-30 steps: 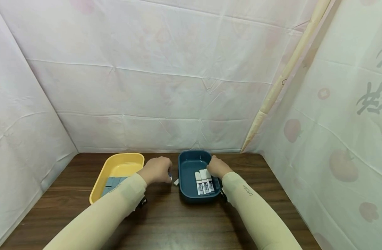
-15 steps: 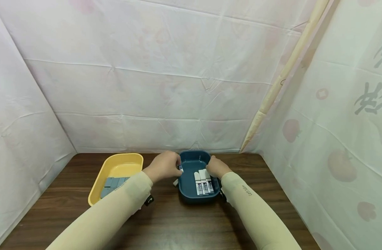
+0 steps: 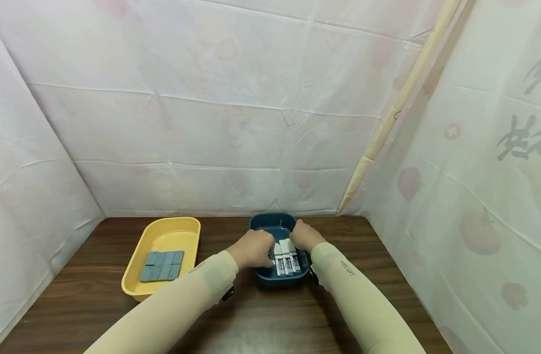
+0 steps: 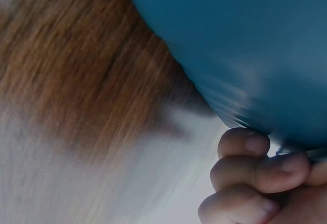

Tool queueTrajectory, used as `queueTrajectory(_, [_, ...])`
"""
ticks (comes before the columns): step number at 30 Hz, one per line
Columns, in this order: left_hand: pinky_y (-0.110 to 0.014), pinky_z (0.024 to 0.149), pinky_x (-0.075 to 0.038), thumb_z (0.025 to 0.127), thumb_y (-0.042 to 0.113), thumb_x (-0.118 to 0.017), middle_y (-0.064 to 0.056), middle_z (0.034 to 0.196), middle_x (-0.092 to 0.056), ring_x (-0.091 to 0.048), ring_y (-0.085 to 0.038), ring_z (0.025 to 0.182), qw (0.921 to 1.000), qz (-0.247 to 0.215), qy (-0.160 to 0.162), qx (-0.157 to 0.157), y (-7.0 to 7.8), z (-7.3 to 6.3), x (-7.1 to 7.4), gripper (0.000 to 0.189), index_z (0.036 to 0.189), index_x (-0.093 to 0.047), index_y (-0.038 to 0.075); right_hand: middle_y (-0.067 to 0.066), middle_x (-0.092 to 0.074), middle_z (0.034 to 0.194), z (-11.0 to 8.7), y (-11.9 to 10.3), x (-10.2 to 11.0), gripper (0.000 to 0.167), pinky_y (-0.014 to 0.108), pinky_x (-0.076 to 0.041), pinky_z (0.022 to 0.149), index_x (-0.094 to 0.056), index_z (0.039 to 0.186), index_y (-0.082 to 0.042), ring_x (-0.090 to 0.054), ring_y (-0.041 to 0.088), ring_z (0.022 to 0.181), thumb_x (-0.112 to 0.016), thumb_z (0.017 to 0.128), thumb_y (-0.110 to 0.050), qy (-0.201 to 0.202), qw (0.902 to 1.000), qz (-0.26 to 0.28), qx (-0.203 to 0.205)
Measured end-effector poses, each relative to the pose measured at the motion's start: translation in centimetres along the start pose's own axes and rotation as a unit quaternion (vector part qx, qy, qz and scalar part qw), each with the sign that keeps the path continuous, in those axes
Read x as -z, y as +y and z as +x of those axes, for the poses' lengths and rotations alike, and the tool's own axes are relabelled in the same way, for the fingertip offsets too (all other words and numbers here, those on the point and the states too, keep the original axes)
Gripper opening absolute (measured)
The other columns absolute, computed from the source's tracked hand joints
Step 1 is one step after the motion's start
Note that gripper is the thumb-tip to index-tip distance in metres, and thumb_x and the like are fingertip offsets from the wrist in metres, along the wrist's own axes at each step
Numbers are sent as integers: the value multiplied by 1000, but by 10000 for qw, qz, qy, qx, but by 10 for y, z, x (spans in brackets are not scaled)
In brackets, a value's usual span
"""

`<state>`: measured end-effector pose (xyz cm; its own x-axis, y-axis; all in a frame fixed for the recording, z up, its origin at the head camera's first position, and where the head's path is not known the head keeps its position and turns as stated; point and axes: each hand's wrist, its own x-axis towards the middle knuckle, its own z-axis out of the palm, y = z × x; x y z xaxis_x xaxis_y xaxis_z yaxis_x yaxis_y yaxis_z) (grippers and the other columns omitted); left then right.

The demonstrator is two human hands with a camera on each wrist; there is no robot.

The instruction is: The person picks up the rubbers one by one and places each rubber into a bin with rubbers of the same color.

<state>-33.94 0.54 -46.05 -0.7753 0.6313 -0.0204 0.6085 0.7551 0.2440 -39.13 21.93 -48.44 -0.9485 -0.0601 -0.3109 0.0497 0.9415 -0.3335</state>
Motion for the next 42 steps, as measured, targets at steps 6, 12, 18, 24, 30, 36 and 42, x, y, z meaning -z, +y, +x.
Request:
queueTrajectory(6, [-61,114,-53,87,32,-98,10,76,-72,-66,-11,77,9988,464,49,154,13,-7,-4,27,81,-74,21,36,-40,176,-1,-2,-1,78,64,-45,128,-15,175,14,-52,48,159,-50,118,-25,51,10000,63,-15])
queueTrajectory(12, [-52,106,-52,88,33,-98,10,75,-70,-64,-10,76,9986,506,1,165,12,-4,-10,29,79,-72,22,36,-44,173,-1,-3,-1,77,63,-47,127,-17,174,15,-55,47,156,-50,117,-25,88,9999,140,19])
queueTrajectory(18, [-50,102,-52,88,32,-99,13,76,-72,-65,-9,78,9993,368,-15,63,10,-4,-12,25,81,-76,23,36,-42,174,0,-4,-1,78,63,-46,128,-16,174,15,-52,48,158,-50,117,-25,88,9998,152,2])
queueTrajectory(24, [-49,101,-51,90,35,-98,15,77,-73,-64,-7,78,9998,200,4,-1,5,-6,-13,22,84,-80,23,36,-41,175,1,-6,-1,78,63,-45,129,-15,175,14,-51,47,159,-50,117,-26,90,9998,187,1])
queueTrajectory(30, [-42,90,-50,103,27,-83,13,83,-75,-65,-9,85,9973,134,679,-230,-7,-12,-8,18,86,-83,25,36,-44,173,3,-7,-4,77,62,-49,125,-17,174,15,-57,45,154,-51,118,-26,108,9998,118,72])
queueTrajectory(36, [-36,79,-55,101,12,-72,4,97,-71,-62,-14,86,9924,-86,1154,429,-23,-24,9,11,94,-75,19,36,-38,177,7,-4,-7,79,63,-43,130,-14,175,14,-49,47,161,-50,118,-26,109,9999,127,35])
queueTrajectory(42, [-37,61,-44,98,-3,-68,-6,83,-63,-52,-20,69,9818,-618,857,1581,-52,-28,15,18,88,-66,12,34,-32,181,6,-2,-6,79,65,-39,133,-12,176,13,-43,49,164,-50,118,-26,128,9997,192,26])
